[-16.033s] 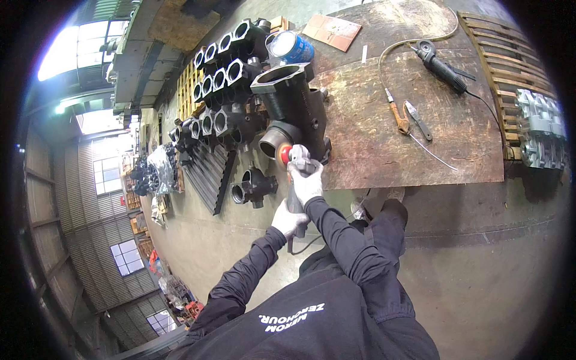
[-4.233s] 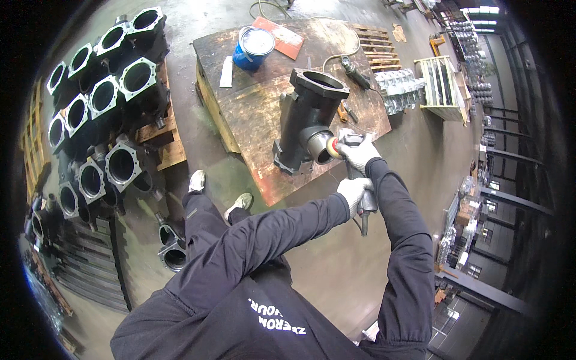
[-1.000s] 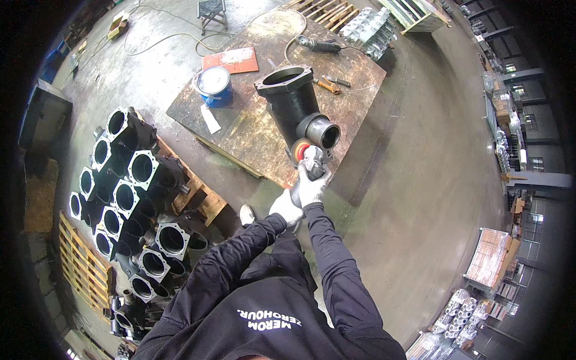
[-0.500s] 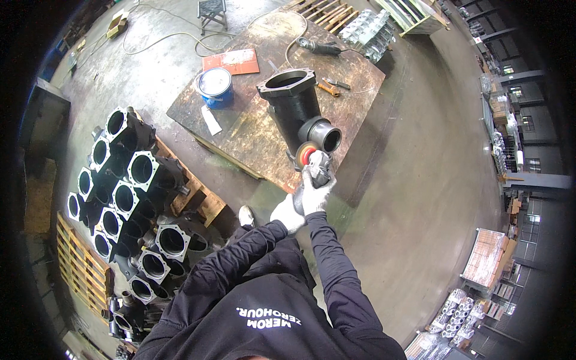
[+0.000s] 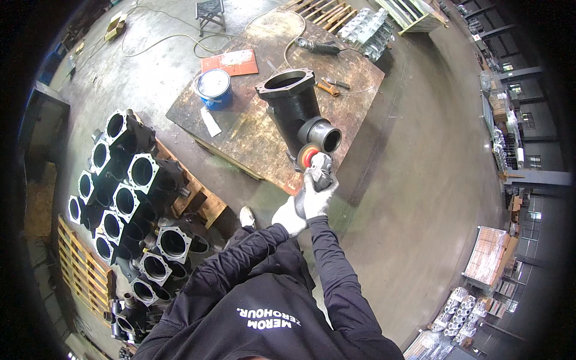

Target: The person uses a handheld angle grinder to smooth the edges and surfaces of a black metal pipe fitting. They rotate the part to access different areas, then flip it over to grind the interior and exterior edges before placing it back on the workbench.

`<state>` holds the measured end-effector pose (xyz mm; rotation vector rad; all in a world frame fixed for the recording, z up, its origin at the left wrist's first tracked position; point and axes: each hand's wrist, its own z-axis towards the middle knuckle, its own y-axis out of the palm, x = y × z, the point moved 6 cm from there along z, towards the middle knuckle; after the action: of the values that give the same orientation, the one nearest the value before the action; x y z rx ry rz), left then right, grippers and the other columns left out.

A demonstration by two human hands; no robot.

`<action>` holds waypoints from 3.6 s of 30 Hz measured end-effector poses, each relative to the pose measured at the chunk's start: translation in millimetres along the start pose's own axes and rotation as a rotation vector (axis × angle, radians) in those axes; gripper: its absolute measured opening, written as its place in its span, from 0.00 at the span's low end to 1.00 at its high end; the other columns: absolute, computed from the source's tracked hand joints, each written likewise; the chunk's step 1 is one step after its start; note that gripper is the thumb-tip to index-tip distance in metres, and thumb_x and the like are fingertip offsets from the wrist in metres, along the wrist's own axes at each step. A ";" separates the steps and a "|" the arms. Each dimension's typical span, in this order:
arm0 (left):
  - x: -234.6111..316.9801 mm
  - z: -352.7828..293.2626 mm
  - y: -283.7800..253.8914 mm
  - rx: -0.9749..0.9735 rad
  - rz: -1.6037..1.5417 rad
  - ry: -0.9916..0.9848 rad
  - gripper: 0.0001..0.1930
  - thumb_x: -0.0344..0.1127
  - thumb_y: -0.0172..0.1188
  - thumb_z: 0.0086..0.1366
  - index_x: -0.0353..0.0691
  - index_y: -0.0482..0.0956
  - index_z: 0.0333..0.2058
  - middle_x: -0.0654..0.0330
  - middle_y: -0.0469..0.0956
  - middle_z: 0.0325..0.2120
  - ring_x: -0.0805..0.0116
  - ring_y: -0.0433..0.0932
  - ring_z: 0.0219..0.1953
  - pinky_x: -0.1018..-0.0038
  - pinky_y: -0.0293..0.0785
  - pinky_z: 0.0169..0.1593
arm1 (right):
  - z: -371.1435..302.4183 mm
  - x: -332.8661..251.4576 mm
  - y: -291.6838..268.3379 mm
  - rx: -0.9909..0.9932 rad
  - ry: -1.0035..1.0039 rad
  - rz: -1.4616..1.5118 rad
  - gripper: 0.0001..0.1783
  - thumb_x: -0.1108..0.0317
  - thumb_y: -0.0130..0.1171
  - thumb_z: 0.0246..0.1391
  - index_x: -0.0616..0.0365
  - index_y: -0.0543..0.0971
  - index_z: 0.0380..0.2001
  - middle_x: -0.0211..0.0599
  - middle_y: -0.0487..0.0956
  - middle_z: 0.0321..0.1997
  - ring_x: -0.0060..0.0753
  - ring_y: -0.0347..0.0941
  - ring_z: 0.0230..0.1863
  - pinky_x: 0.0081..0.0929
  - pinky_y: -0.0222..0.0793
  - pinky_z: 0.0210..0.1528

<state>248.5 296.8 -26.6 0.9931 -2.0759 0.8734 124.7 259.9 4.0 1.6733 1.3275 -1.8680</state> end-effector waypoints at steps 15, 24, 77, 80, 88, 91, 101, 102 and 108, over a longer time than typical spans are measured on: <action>12.5 13.3 -32.3 -0.015 -0.005 -0.037 0.38 0.55 0.68 0.50 0.34 0.67 0.52 0.40 0.81 0.41 0.44 0.82 0.45 0.59 0.76 0.49 | 23.2 -4.1 32.3 0.012 -0.025 -0.033 0.45 0.55 0.75 0.50 0.66 0.61 0.61 0.53 0.68 0.61 0.42 0.66 0.62 0.39 0.62 0.65; 12.1 10.2 -26.9 0.010 0.014 0.002 0.39 0.57 0.69 0.49 0.35 0.67 0.52 0.41 0.81 0.39 0.44 0.82 0.44 0.59 0.76 0.49 | 17.4 -6.9 26.0 -0.021 -0.027 0.094 0.45 0.59 0.75 0.50 0.66 0.59 0.62 0.53 0.67 0.62 0.43 0.65 0.63 0.41 0.60 0.67; 22.3 50.1 -50.5 0.093 0.106 0.046 0.40 0.59 0.69 0.49 0.35 0.67 0.52 0.37 0.80 0.40 0.42 0.81 0.45 0.57 0.77 0.48 | 57.0 -5.6 51.9 0.038 -0.066 0.107 0.39 0.62 0.72 0.54 0.66 0.61 0.60 0.47 0.71 0.56 0.37 0.70 0.56 0.36 0.67 0.60; 34.0 41.8 -47.0 0.078 0.117 0.123 0.41 0.58 0.69 0.48 0.34 0.67 0.53 0.37 0.80 0.40 0.43 0.81 0.45 0.57 0.77 0.49 | 50.5 -18.4 36.6 0.010 -0.083 0.188 0.41 0.61 0.73 0.53 0.67 0.60 0.60 0.48 0.69 0.57 0.38 0.69 0.57 0.39 0.65 0.62; 12.9 36.2 -45.7 0.050 0.055 -0.046 0.42 0.53 0.68 0.49 0.33 0.64 0.56 0.40 0.80 0.43 0.45 0.81 0.47 0.59 0.76 0.50 | 45.5 7.9 51.0 -0.005 -0.059 -0.017 0.43 0.56 0.71 0.55 0.65 0.58 0.63 0.49 0.69 0.61 0.37 0.67 0.61 0.35 0.62 0.64; 4.0 27.1 -36.1 0.027 0.059 -0.059 0.40 0.53 0.68 0.49 0.34 0.65 0.55 0.41 0.81 0.41 0.44 0.81 0.46 0.59 0.76 0.49 | 32.8 14.4 44.3 -0.035 -0.136 0.067 0.42 0.60 0.71 0.55 0.64 0.58 0.63 0.48 0.69 0.61 0.36 0.67 0.61 0.34 0.62 0.65; 21.4 -6.2 -3.6 -0.166 0.005 0.053 0.32 0.46 0.65 0.52 0.32 0.67 0.51 0.38 0.79 0.42 0.41 0.80 0.47 0.57 0.75 0.51 | 4.8 3.2 -31.5 0.172 -0.064 -0.117 0.42 0.55 0.73 0.52 0.64 0.62 0.61 0.54 0.73 0.58 0.45 0.72 0.58 0.42 0.67 0.60; 21.6 -6.6 -5.5 -0.161 -0.011 0.051 0.32 0.46 0.65 0.52 0.32 0.67 0.51 0.37 0.79 0.42 0.41 0.80 0.47 0.57 0.75 0.50 | 4.4 -1.3 -25.4 0.118 -0.093 -0.101 0.42 0.56 0.73 0.52 0.63 0.61 0.61 0.53 0.72 0.58 0.44 0.71 0.58 0.41 0.67 0.61; 12.6 14.2 -34.1 -0.007 0.026 -0.013 0.34 0.51 0.66 0.52 0.35 0.66 0.51 0.40 0.80 0.40 0.43 0.81 0.45 0.58 0.75 0.49 | 19.9 -7.4 30.1 -0.054 -0.044 0.098 0.43 0.59 0.72 0.54 0.63 0.58 0.64 0.53 0.66 0.63 0.41 0.64 0.64 0.39 0.60 0.66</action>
<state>266.6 264.2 -15.1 0.9724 -2.1056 0.8739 136.6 226.0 -4.3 1.6311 1.2436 -1.7875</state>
